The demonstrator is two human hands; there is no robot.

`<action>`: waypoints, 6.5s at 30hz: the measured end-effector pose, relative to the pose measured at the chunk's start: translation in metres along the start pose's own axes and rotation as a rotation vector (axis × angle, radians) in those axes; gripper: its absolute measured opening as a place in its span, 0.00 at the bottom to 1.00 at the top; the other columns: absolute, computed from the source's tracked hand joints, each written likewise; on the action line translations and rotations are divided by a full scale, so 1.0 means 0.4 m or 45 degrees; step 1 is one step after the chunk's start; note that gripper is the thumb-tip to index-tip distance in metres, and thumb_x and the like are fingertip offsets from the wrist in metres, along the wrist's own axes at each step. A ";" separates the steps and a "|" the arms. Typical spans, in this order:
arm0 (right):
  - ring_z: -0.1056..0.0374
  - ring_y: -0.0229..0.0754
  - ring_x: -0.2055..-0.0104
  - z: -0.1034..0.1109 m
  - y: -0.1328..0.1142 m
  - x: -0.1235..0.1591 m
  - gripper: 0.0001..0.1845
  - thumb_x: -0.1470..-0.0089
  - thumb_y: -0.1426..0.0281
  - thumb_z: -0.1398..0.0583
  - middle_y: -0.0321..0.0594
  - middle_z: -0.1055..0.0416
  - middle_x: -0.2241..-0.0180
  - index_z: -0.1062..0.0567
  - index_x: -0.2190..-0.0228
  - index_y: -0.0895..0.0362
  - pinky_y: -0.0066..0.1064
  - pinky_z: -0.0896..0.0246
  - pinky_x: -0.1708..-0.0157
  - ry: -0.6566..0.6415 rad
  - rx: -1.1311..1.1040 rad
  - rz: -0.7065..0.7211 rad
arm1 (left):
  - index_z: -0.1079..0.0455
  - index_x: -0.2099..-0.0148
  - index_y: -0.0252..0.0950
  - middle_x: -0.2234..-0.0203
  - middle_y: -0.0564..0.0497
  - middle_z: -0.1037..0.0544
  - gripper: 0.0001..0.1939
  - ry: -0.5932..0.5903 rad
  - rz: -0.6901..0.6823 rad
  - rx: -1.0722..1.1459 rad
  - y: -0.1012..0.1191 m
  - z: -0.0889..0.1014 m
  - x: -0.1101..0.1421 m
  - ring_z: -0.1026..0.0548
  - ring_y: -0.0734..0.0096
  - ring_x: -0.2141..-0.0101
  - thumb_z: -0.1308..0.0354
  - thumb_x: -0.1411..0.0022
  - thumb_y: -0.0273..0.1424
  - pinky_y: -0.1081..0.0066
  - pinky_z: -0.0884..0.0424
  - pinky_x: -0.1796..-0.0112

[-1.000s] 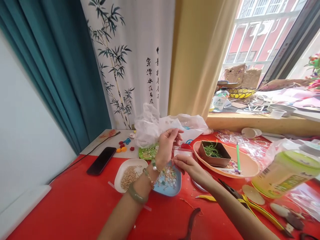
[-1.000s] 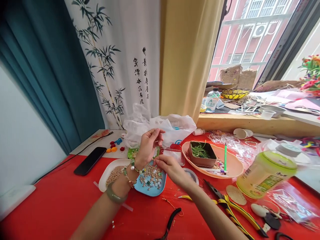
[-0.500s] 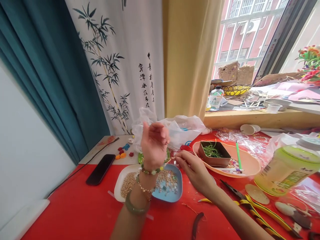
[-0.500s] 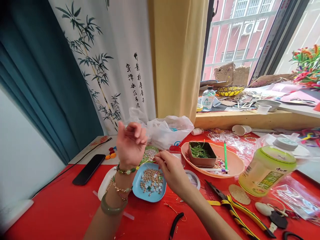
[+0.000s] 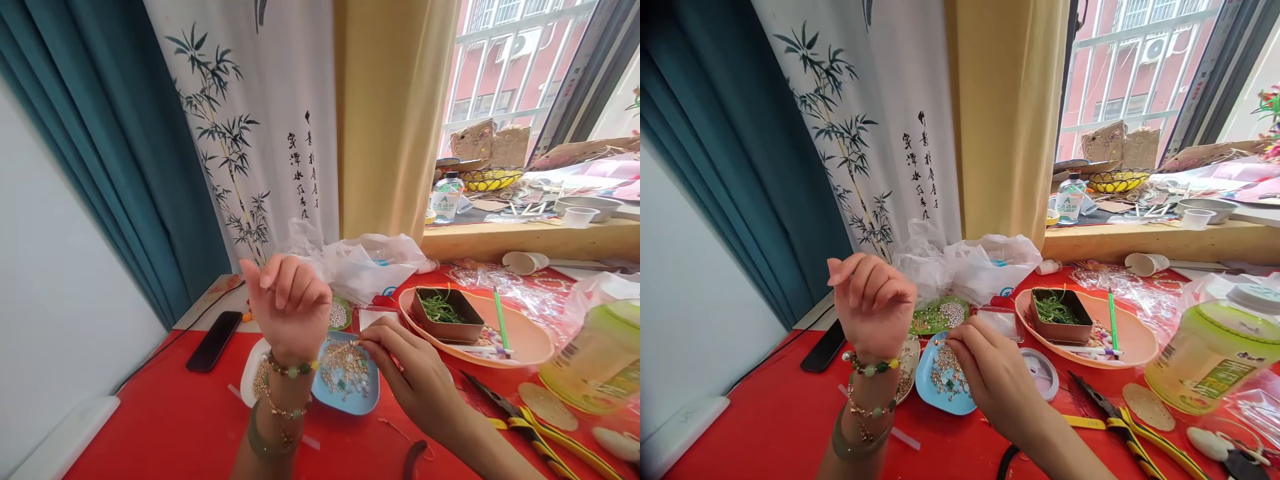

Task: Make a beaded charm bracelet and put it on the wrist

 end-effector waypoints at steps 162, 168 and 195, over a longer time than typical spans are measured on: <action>0.40 0.32 0.80 -0.148 0.118 0.043 0.13 0.58 0.71 0.39 0.31 0.35 0.80 0.28 0.66 0.60 0.25 0.44 0.80 -0.456 -0.813 -0.772 | 0.40 0.84 0.32 0.93 0.59 0.48 0.24 0.340 0.930 -1.076 -0.231 0.179 0.012 0.47 0.85 0.91 0.59 0.37 0.33 0.79 0.52 0.85; 0.39 0.28 0.81 -0.190 0.079 0.064 0.14 0.57 0.73 0.38 0.31 0.33 0.81 0.27 0.64 0.62 0.21 0.42 0.78 -0.478 -1.723 -1.012 | 0.40 0.83 0.32 0.92 0.60 0.48 0.23 0.353 0.986 -1.041 -0.249 0.175 -0.001 0.47 0.86 0.91 0.59 0.37 0.32 0.80 0.51 0.86; 0.40 0.26 0.85 -0.205 0.069 0.075 0.15 0.60 0.65 0.35 0.33 0.30 0.82 0.32 0.80 0.62 0.19 0.49 0.85 -0.707 -1.623 -1.076 | 0.38 0.82 0.32 0.93 0.58 0.43 0.25 0.415 1.127 -0.957 -0.223 0.189 -0.010 0.43 0.83 0.91 0.61 0.36 0.33 0.80 0.47 0.85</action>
Point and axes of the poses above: each hand's wrist, its own x-axis away from the middle knuckle, its own z-axis out of the back of the hand, y = z × x, the point moved 7 cm from there along -x, towards the middle knuckle
